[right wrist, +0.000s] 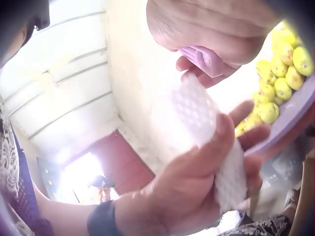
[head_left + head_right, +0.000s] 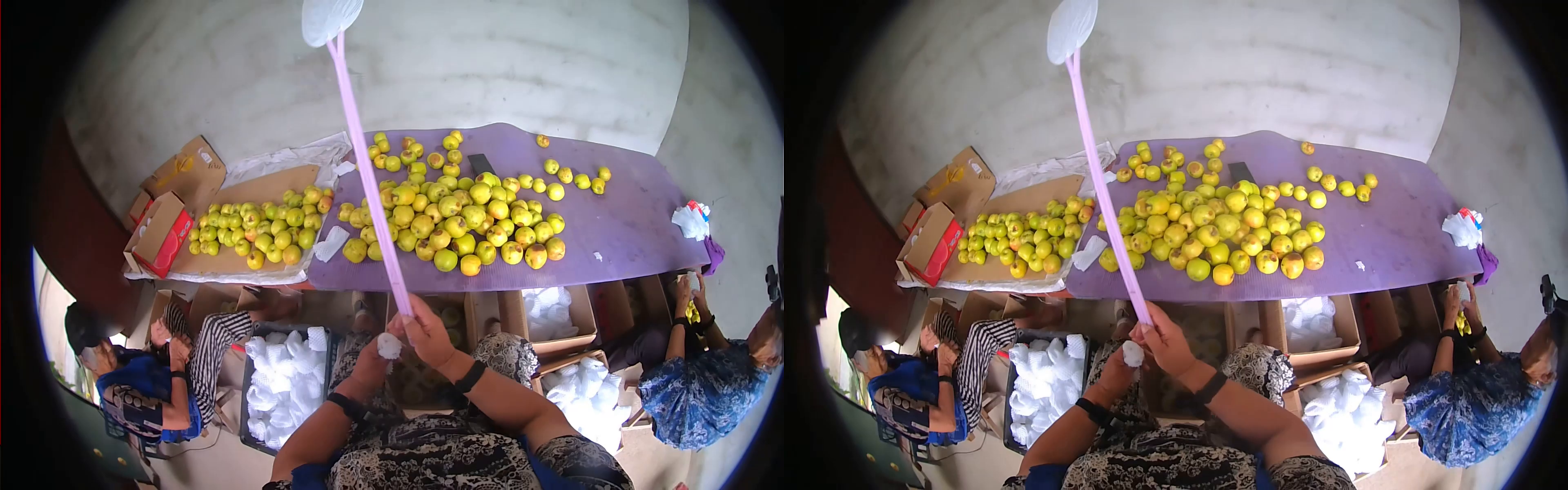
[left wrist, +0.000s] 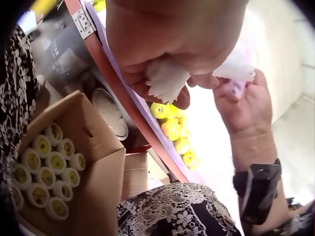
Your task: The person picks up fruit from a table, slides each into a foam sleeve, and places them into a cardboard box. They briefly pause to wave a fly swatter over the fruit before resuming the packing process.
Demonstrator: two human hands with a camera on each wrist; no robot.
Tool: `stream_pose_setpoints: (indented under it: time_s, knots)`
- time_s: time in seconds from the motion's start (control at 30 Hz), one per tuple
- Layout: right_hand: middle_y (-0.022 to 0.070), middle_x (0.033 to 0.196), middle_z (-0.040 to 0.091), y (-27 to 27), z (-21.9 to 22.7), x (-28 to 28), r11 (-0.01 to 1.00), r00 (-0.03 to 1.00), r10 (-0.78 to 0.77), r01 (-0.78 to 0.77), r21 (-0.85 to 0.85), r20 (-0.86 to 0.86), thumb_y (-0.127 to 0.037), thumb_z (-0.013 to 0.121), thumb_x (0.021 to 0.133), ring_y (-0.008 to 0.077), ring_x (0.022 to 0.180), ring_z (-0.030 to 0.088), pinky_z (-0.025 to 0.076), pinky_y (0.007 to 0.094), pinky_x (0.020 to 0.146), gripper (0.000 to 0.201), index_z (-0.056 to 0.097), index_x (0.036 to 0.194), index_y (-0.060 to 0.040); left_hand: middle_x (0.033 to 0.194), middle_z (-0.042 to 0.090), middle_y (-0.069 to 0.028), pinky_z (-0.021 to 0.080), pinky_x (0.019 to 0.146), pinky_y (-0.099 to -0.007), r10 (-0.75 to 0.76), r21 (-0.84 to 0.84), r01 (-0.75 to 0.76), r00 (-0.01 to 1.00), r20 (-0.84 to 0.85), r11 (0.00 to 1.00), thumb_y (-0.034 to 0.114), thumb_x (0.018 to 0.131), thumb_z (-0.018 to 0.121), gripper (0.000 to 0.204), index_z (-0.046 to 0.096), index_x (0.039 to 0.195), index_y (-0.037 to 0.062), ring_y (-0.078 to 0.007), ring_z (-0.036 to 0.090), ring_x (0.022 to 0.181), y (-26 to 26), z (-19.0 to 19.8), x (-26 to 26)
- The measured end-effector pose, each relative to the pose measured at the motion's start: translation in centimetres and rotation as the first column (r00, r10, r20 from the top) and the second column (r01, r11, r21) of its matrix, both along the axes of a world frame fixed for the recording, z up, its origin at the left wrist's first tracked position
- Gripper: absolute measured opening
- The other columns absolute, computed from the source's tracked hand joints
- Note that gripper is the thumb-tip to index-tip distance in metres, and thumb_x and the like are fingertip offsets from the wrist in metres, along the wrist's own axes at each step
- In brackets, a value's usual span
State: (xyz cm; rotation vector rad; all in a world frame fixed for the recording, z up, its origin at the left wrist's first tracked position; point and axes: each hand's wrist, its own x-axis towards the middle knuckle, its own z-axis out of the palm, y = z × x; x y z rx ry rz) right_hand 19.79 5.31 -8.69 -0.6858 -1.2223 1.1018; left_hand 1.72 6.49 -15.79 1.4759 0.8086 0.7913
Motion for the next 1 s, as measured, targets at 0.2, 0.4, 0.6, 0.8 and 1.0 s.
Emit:
stream_pose_setpoints:
  time_s: [0.2, 0.4, 0.6, 0.8, 1.0]
  knots:
    - [0.0054, 0.069, 0.054, -3.4, 2.0, 6.0, 0.993, 0.985, 0.047, -0.064, -0.098, -0.168, -0.019, 0.042, 0.101, 0.0146, 0.064, 0.056, 0.047, 0.0267, 0.06, 0.038, 0.046, 0.134, 0.0008, 0.11, 0.061, -0.0109, 0.053, 0.083, -0.0381, 0.331, -0.46, -0.155, 0.884, 0.331, 0.874, 0.021, 0.101, 0.045, 0.036, 0.045, 0.134, 0.0076, -0.0227, 0.062, 0.098, 0.8, 2.5, -3.7]
    - [0.0055, 0.063, 0.051, -5.6, 1.4, 8.0, 0.965, 0.971, 0.127, -0.168, -0.203, -0.2, -0.029, 0.042, 0.103, 0.0187, 0.057, 0.054, 0.046, 0.0292, 0.055, 0.043, 0.049, 0.131, 0.0027, 0.11, 0.062, -0.0117, 0.053, 0.081, -0.0374, 0.393, -0.449, -0.2, 0.831, 0.392, 0.871, 0.024, 0.099, 0.052, 0.037, 0.048, 0.131, 0.007, -0.0215, 0.062, 0.097, 2.6, 3.0, -5.1]
    - [0.0067, 0.062, 0.052, -7.2, 0.5, 6.1, 0.951, 0.973, 0.119, -0.17, -0.259, -0.199, -0.037, 0.038, 0.103, 0.0203, 0.057, 0.055, 0.046, 0.0306, 0.055, 0.05, 0.049, 0.13, 0.004, 0.096, 0.067, -0.0154, 0.051, 0.076, -0.0368, 0.18, 0.257, -0.039, 0.812, -0.555, 0.966, 0.023, 0.084, 0.064, 0.03, 0.061, 0.108, 0.0059, -0.0267, 0.066, 0.086, -0.7, -2.1, -9.1]
    - [0.0079, 0.06, 0.05, -8.5, 0.6, 5.8, 0.945, 0.986, 0.067, -0.112, -0.308, -0.151, -0.035, 0.035, 0.103, 0.0213, 0.055, 0.053, 0.045, 0.032, 0.053, 0.047, 0.051, 0.128, 0.0017, 0.098, 0.068, -0.0117, 0.05, 0.078, -0.0366, 0.231, 0.178, -0.163, 0.844, -0.484, 0.97, 0.025, 0.086, 0.066, 0.035, 0.061, 0.117, 0.0092, -0.024, 0.066, 0.09, -4.3, -2.6, -11.3]
    - [0.0075, 0.061, 0.051, -9.1, -0.4, 5.8, 0.933, 0.981, 0.045, -0.109, -0.342, -0.19, -0.034, 0.035, 0.103, 0.0212, 0.057, 0.055, 0.046, 0.0315, 0.055, 0.046, 0.051, 0.129, 0.0016, 0.099, 0.069, -0.0092, 0.05, 0.079, -0.0337, 0.022, -0.068, -0.063, 0.877, -0.48, 0.996, 0.026, 0.084, 0.068, 0.039, 0.062, 0.118, 0.0093, -0.0203, 0.065, 0.089, -2.7, -3.6, -11.6]
